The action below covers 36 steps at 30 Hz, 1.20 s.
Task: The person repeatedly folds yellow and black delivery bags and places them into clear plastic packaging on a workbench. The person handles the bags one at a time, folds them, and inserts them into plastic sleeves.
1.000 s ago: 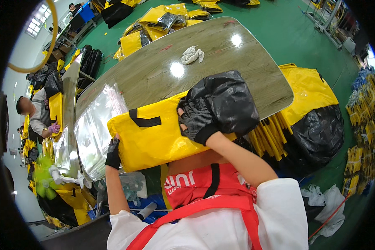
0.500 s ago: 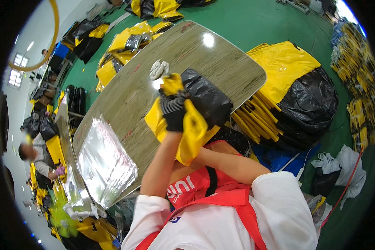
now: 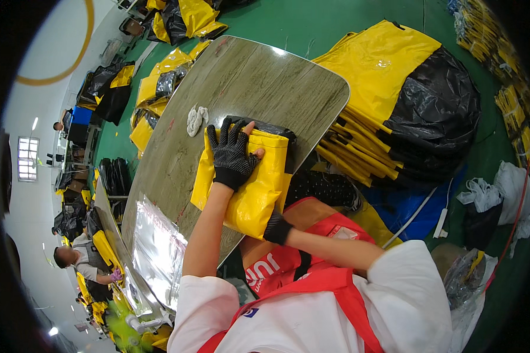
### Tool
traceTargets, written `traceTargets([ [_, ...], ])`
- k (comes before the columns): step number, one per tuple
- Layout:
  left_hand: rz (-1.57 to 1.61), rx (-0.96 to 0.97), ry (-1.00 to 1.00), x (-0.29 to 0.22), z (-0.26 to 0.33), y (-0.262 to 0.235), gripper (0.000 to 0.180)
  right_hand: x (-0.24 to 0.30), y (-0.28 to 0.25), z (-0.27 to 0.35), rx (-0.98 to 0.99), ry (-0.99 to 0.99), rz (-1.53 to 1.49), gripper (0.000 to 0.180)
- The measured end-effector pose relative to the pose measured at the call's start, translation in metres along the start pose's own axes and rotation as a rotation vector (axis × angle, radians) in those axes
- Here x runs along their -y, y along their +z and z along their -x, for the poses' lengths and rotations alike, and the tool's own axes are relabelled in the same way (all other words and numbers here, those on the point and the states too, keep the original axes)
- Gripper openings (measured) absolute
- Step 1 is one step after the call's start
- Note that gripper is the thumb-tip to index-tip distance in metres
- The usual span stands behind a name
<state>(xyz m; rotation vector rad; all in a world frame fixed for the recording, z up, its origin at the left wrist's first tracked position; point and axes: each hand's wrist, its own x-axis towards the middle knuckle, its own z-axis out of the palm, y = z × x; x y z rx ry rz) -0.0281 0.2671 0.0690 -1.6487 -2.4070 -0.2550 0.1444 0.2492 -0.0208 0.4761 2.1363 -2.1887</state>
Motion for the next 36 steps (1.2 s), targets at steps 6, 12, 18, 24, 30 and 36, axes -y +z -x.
traceTargets([
  [6, 0.043, 0.088, 0.009, -0.003, -0.001, -0.004, 0.061, 0.103, -0.097, 0.027, -0.464, -0.713, 0.370, 0.025],
  [12, 0.088, 0.240, 0.290, 0.087, -0.010, -0.004, 0.052, 0.074, -0.140, -0.066, -0.221, -0.961, 1.096, 0.056],
  [18, 0.660, 0.074, 0.118, 0.085, 0.057, 0.056, 0.047, 0.035, -0.168, -0.042, 0.041, -1.359, 0.980, 0.047],
  [24, 0.901, 0.043, -0.378, 0.015, 0.121, -0.030, 0.060, 0.097, -0.174, -0.030, -0.089, -0.926, 0.704, 0.021],
  [30, 1.089, -0.405, -0.929, -0.045, 0.171, -0.029, 0.047, 0.086, -0.123, -0.022, -0.022, 0.027, -0.190, 0.044],
  [36, 0.895, -0.226, -1.131, -0.048, 0.200, 0.008, 0.040, 0.093, -0.111, -0.024, 0.327, 0.203, -0.268, 0.049],
])
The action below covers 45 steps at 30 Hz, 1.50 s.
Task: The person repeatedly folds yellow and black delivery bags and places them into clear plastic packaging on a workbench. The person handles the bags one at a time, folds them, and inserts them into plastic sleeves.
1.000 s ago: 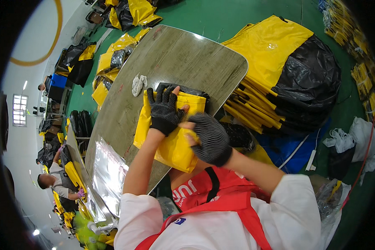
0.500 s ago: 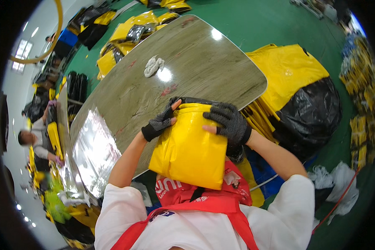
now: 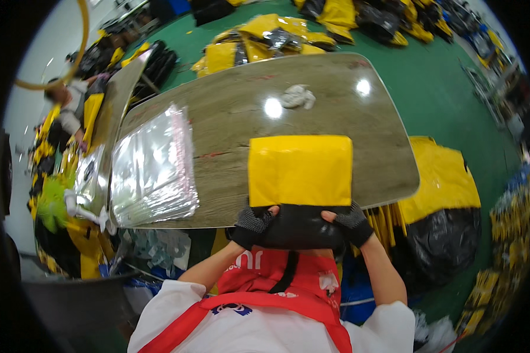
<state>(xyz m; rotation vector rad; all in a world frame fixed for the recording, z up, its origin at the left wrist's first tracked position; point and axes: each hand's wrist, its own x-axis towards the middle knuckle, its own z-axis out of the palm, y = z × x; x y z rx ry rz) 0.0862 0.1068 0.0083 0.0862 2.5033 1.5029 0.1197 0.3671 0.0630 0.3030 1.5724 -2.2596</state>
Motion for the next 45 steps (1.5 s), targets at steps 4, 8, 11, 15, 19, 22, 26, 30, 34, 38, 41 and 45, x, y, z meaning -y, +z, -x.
traceTargets([
  [4, -0.408, -0.223, 0.335, 0.043, -0.065, -0.097, 0.032, -0.012, -0.017, -0.001, -0.022, 0.006, -0.085, 0.048],
  [8, -0.778, -0.693, 0.235, 0.093, -0.130, -0.268, 0.040, -0.015, -0.015, 0.001, -0.047, 0.072, -0.172, 0.056],
  [11, -1.054, -0.290, -0.093, 0.125, -0.147, -0.302, 0.061, -0.015, -0.017, 0.001, -0.050, 0.077, -0.169, 0.057],
  [15, -0.945, -0.267, 0.097, 0.159, -0.146, -0.299, 0.047, -0.021, -0.023, 0.003, -0.083, 0.059, -0.135, 0.058],
  [19, -0.821, -0.033, 0.417, 0.092, -0.123, -0.201, 0.045, -0.023, -0.029, 0.004, -0.104, -0.039, -0.068, 0.061],
  [22, -0.789, 0.215, 0.686, 0.054, -0.069, -0.124, 0.049, -0.023, -0.048, 0.007, -0.126, -0.072, -0.071, 0.063],
  [26, -0.771, 0.165, 0.738, 0.025, -0.052, -0.110, 0.046, 0.008, -0.036, 0.023, -0.182, -0.014, -0.085, 0.063],
  [30, -0.767, 0.100, 0.739, 0.041, -0.054, -0.108, 0.041, 0.021, -0.025, 0.034, -0.174, 0.055, 0.118, 0.060],
  [34, -0.699, 0.038, 0.718, 0.044, -0.058, -0.106, 0.035, 0.013, -0.040, 0.038, -0.176, 0.041, 0.006, 0.056],
  [38, -0.293, 0.070, 0.528, 0.047, -0.061, -0.112, 0.041, 0.022, -0.027, 0.031, -0.118, 0.082, 0.105, 0.054],
  [41, -0.116, 0.209, 0.518, 0.011, -0.051, -0.126, 0.046, 0.004, 0.001, 0.024, 0.031, 0.135, 0.225, 0.057],
  [45, -0.527, 0.369, 0.686, -0.016, -0.028, -0.155, 0.046, -0.036, 0.060, 0.023, 0.364, 0.155, 0.586, 0.059],
])
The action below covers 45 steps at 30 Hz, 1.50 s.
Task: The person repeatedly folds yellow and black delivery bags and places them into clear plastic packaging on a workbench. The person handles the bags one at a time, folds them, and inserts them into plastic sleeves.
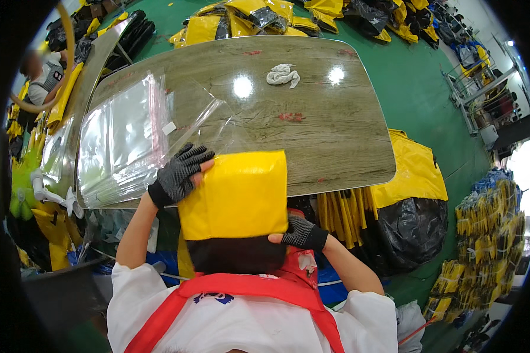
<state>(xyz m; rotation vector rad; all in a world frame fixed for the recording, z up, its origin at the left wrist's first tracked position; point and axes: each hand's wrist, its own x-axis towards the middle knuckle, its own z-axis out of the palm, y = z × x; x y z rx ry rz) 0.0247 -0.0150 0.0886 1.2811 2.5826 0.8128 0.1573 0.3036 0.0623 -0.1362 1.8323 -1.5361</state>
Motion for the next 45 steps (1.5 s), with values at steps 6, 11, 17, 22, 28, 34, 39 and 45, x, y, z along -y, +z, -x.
traceTargets([
  [6, -0.166, 0.044, 0.121, -0.022, 0.011, 0.007, 0.042, 0.016, -0.091, -0.095, -0.338, -0.291, -0.080, 0.031],
  [11, -0.236, -0.028, 0.014, -0.046, 0.008, -0.002, 0.046, 0.055, -0.069, -0.116, -0.125, -0.079, 0.044, 0.027],
  [17, -0.198, -0.071, -0.049, -0.041, 0.014, 0.012, 0.050, 0.003, -0.066, -0.034, -0.320, -0.147, -0.349, 0.017],
  [22, -0.197, -0.125, -0.041, -0.036, 0.014, 0.023, 0.053, -0.020, -0.032, -0.042, -0.598, -0.211, -0.464, 0.019],
  [28, 0.608, -0.657, -0.524, 0.010, 0.048, 0.067, 0.075, -0.041, 0.020, -0.030, -1.034, -0.284, 0.358, 0.030],
  [34, 1.271, -0.194, -0.765, 0.009, 0.049, 0.052, 0.052, -0.048, 0.036, -0.028, -0.900, -0.497, -0.173, 0.033],
  [39, 1.338, -0.319, -1.014, -0.036, 0.035, 0.091, 0.040, -0.024, 0.001, -0.013, -0.768, -0.153, -0.446, 0.029],
  [45, 1.271, -0.012, -0.751, -0.085, 0.101, 0.101, 0.069, -0.051, 0.018, 0.065, -0.157, 0.028, -0.262, 0.055],
])
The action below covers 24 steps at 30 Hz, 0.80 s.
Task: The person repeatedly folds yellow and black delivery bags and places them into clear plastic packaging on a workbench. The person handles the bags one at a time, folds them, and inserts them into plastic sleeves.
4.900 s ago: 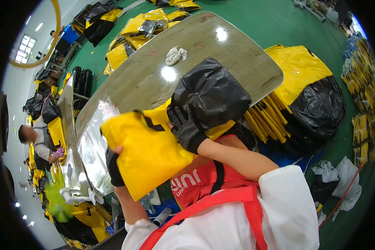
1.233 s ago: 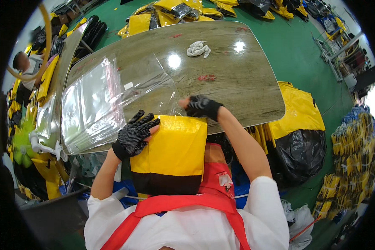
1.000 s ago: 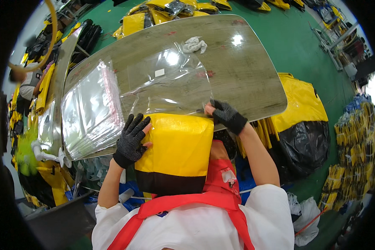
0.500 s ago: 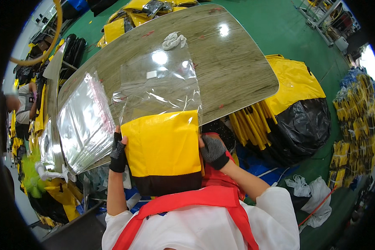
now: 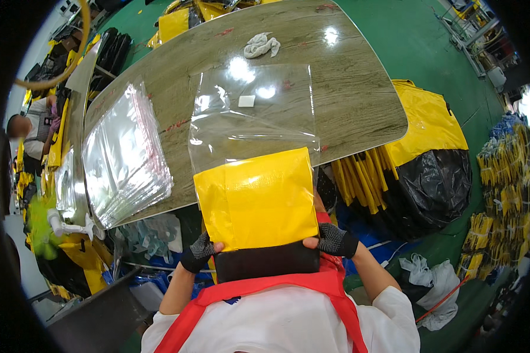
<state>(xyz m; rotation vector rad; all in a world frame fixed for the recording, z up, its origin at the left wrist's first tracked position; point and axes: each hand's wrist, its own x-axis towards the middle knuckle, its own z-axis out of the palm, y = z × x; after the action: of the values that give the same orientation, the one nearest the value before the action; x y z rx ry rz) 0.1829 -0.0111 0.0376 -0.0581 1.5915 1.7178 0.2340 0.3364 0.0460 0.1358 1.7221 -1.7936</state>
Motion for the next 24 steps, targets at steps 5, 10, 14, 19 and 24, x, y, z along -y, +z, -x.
traceTargets([
  [5, -0.476, -0.133, 0.236, -0.026, -0.046, -0.049, 0.049, 0.017, -0.037, -0.037, -0.150, -0.139, -0.247, 0.061],
  [10, 0.452, -0.224, 0.023, -0.063, -0.065, -0.006, 0.040, 0.037, -0.010, -0.081, -0.523, -0.228, 0.014, 0.033],
  [14, -0.213, -0.247, 0.162, -0.006, 0.007, 0.022, 0.056, -0.003, 0.013, -0.012, -0.212, -0.150, -0.100, 0.069],
  [19, 0.078, 0.014, 0.051, 0.019, 0.037, 0.028, 0.086, -0.003, 0.040, 0.029, -0.148, 0.068, -0.192, 0.082],
  [24, -0.183, 0.169, -0.355, 0.016, 0.034, -0.005, 0.063, 0.055, 0.007, 0.005, 0.250, 0.363, 0.788, 0.062],
])
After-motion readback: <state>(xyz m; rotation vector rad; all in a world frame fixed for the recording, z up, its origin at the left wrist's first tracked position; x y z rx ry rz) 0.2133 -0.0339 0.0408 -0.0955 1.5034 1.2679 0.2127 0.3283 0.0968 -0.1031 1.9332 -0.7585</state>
